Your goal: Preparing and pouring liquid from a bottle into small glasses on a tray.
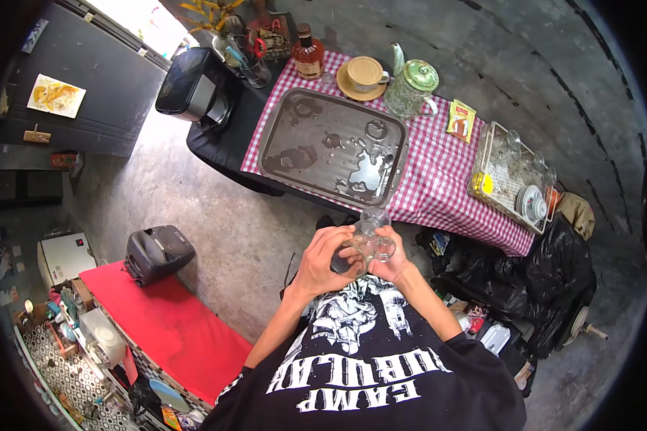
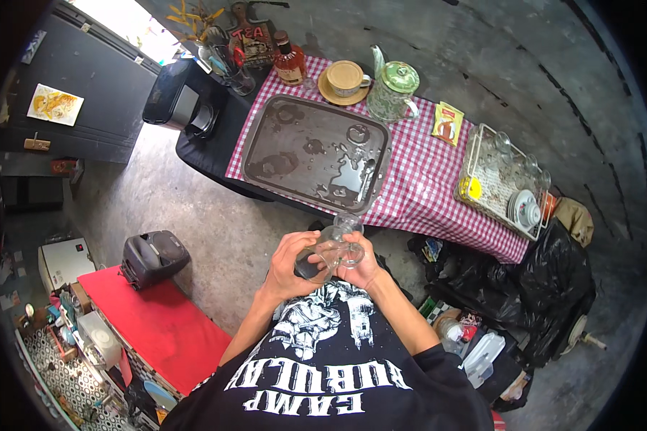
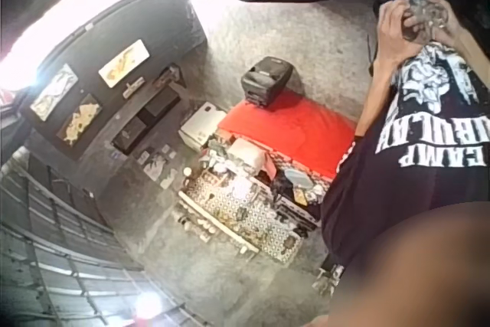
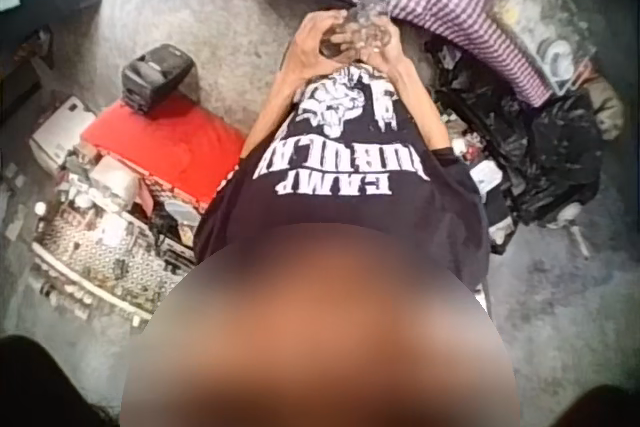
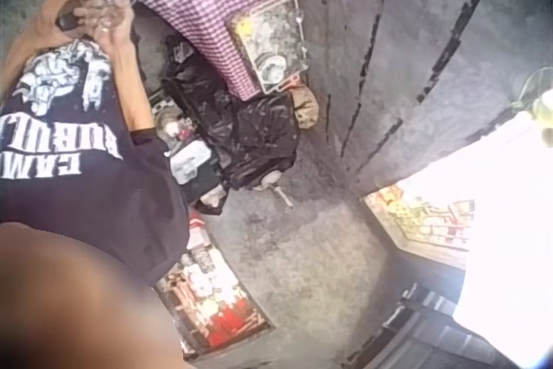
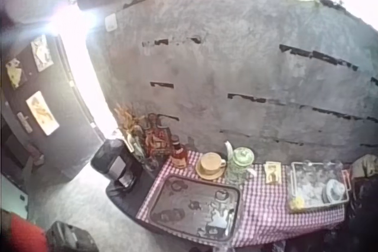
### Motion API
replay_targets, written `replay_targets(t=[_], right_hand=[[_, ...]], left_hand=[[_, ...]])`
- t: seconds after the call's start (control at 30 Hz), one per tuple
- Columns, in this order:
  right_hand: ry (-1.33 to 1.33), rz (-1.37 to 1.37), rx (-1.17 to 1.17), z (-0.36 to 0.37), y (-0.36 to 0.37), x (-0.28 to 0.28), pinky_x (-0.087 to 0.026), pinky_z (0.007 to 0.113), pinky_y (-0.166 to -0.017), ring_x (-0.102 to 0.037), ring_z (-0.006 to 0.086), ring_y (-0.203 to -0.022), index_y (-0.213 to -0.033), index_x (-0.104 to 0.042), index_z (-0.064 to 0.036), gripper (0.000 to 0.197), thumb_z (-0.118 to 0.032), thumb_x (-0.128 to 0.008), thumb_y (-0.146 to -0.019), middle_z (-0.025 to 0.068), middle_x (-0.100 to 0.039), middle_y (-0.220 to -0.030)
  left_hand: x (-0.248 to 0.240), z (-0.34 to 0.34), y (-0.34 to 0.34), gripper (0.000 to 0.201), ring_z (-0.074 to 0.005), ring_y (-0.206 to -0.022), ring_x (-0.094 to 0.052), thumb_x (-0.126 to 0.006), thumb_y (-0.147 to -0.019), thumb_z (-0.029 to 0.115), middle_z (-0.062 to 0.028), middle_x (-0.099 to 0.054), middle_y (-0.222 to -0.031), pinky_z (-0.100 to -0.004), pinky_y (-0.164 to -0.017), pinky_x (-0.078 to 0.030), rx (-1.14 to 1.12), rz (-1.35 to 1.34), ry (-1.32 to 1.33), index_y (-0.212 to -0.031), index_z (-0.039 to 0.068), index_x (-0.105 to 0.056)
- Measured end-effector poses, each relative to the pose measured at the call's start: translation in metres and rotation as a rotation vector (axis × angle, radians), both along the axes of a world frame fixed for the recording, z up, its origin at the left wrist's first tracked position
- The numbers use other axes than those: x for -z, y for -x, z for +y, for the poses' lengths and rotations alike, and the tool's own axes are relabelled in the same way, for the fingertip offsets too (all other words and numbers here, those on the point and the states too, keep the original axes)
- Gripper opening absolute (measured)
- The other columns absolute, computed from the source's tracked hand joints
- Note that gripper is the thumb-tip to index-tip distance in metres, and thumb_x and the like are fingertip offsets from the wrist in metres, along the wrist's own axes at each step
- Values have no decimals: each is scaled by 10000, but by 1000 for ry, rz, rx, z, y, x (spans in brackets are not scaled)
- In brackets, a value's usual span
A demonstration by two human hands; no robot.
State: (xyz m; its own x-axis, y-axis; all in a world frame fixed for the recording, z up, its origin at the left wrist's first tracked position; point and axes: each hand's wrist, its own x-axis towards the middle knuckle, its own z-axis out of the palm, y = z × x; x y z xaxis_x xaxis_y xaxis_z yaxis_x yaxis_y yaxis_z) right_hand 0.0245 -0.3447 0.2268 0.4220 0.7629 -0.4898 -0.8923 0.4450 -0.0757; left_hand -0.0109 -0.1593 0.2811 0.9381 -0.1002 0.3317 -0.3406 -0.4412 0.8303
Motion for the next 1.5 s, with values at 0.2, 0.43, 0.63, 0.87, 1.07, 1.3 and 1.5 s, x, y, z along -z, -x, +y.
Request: replay_targets(t=[0.2,0.43,0.63,0.87,1.07,1.3,1.5], right_hand=[[101,-66,-231,15,-19,3,-529,342,-788,-672,255,-897,-1177,-571,28,723,-624,-379,-931,246,-663,-1088],[667,-449,-119,-55,-24,28,-483,260,-749,-624,125,-859,-1216,-593,-34,478,-417,-413,-992,116,-704,-1078],[1100,-402,25,-121,-10,47,-449,262,-733,-615,126,-850,-1180,-605,-52,371,-335,-536,-951,73,-702,-1046],[1251,-288,298,-77,9,50,-469,264,-697,-629,108,-838,-1173,-599,-73,306,-282,-570,-951,72,-705,-1046],[1250,-490,182,-3,18,52,-473,248,-750,-617,113,-892,-1238,-569,-32,347,-218,-581,-947,72,-682,-1106],[1472,-485,104,14,30,47,-489,275,-825,-618,140,-919,-1219,-584,13,383,-175,-662,-894,104,-683,-1047],[1603,-415,131,34,43,35,-491,276,-811,-619,136,-884,-1208,-595,4,359,-176,-650,-902,100,-686,-1014]], left_hand=[[-1,11,-5,720,-273,-1035,-631,-852,-530,107,-166,-625,-1157,-358,-818,-533,-189,127,45,-1173,18,-539],[10,32,-45,721,-248,-960,-630,-847,-518,133,-117,-638,-1113,-322,-739,-550,-288,123,-212,-1175,40,-564],[29,67,-106,741,-220,-980,-617,-847,-517,161,-99,-632,-1080,-332,-756,-529,-279,237,-295,-1192,50,-563],[61,116,-192,765,-340,-1087,-582,-830,-537,125,-154,-614,-1122,-395,-944,-466,-180,306,-370,-1230,46,-514],[87,150,-245,793,-367,-1147,-542,-810,-553,124,-193,-597,-1179,-407,-989,-442,-90,358,-264,-1271,18,-492],[121,164,-287,846,-353,-1190,-529,-822,-530,115,-181,-583,-1231,-405,-1024,-424,-40,440,-147,-1299,22,-482],[130,170,-309,845,-343,-1187,-524,-820,-526,102,-164,-572,-1230,-403,-1017,-429,24,433,-204,-1297,37,-481]])
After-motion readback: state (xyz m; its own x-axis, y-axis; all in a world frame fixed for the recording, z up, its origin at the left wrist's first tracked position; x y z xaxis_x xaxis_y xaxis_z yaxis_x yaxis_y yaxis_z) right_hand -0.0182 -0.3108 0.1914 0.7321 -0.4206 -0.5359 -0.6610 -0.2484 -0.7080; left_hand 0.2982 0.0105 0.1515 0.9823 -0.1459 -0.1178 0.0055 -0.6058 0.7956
